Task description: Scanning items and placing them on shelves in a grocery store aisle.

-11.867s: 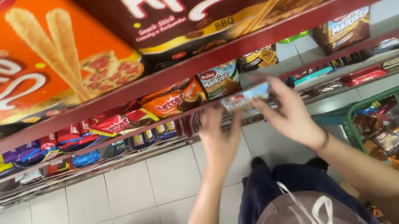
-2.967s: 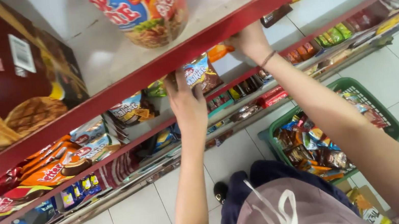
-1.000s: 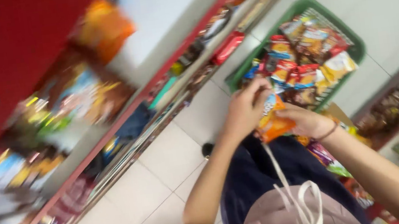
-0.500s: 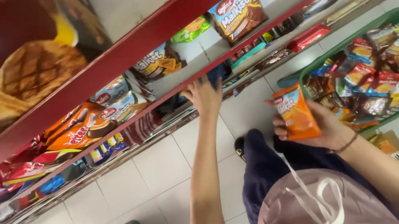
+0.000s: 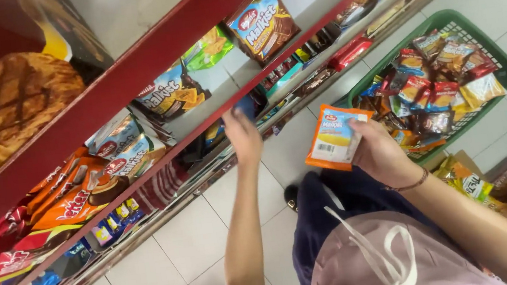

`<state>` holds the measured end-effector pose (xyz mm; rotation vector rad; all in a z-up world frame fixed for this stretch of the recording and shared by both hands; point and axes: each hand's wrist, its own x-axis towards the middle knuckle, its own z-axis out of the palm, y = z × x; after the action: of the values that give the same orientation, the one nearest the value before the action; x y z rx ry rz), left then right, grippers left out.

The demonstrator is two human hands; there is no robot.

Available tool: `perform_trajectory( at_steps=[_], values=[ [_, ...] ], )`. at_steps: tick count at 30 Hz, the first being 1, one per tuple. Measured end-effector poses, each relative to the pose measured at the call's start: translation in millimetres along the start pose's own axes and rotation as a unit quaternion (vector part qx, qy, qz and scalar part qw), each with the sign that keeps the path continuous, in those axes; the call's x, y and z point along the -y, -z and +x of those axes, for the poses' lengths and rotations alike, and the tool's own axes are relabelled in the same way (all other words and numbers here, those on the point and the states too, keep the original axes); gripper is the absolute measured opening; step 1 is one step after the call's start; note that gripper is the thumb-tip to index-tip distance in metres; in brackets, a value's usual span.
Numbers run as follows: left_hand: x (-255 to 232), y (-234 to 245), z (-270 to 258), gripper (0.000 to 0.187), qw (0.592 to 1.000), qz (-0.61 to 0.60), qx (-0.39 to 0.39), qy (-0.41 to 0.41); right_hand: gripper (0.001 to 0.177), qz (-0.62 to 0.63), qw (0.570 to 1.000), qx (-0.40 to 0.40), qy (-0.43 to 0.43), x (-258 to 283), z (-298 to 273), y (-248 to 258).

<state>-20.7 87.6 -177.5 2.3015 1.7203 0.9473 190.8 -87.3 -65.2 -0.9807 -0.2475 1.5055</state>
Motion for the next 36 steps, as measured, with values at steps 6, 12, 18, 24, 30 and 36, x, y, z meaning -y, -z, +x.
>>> perform_trajectory(
  at_steps=[6, 12, 18, 24, 30, 36],
  values=[
    [-93.8, 132.3, -78.6, 0.022, 0.888, -0.422, -0.033, 0.183, 0.041, 0.026, 0.998, -0.058, -0.017, -11.7, 4.7, 5.1],
    [-141.3, 153.8, -115.1, 0.019, 0.858, -0.505, 0.067, 0.061, 0.038, 0.052, 0.997, -0.019, -0.054, -37.4, -19.8, -7.0],
    [-151.8, 199.9, -70.1, 0.066, 0.973, -0.195, -0.03, -0.117, 0.035, 0.048, 0.997, 0.049, -0.031, -40.2, -50.7, -36.2],
    [-88.5, 194.0, -91.9, 0.047, 0.885, -0.369, 0.113, 0.262, 0.043, 0.069, 0.997, 0.015, -0.031, -35.6, -65.4, -62.1],
    [-115.1, 229.6, -89.3, 0.068, 0.943, -0.301, 0.075, -0.12, 0.05, 0.072, 0.996, 0.054, -0.004, -66.2, -76.0, -65.5],
    [-74.0, 213.8, -137.9, 0.078, 0.949, -0.185, 0.084, -0.242, 0.066, 0.037, 0.994, 0.09, -0.048, -1.6, -97.6, -126.1]
  ],
)
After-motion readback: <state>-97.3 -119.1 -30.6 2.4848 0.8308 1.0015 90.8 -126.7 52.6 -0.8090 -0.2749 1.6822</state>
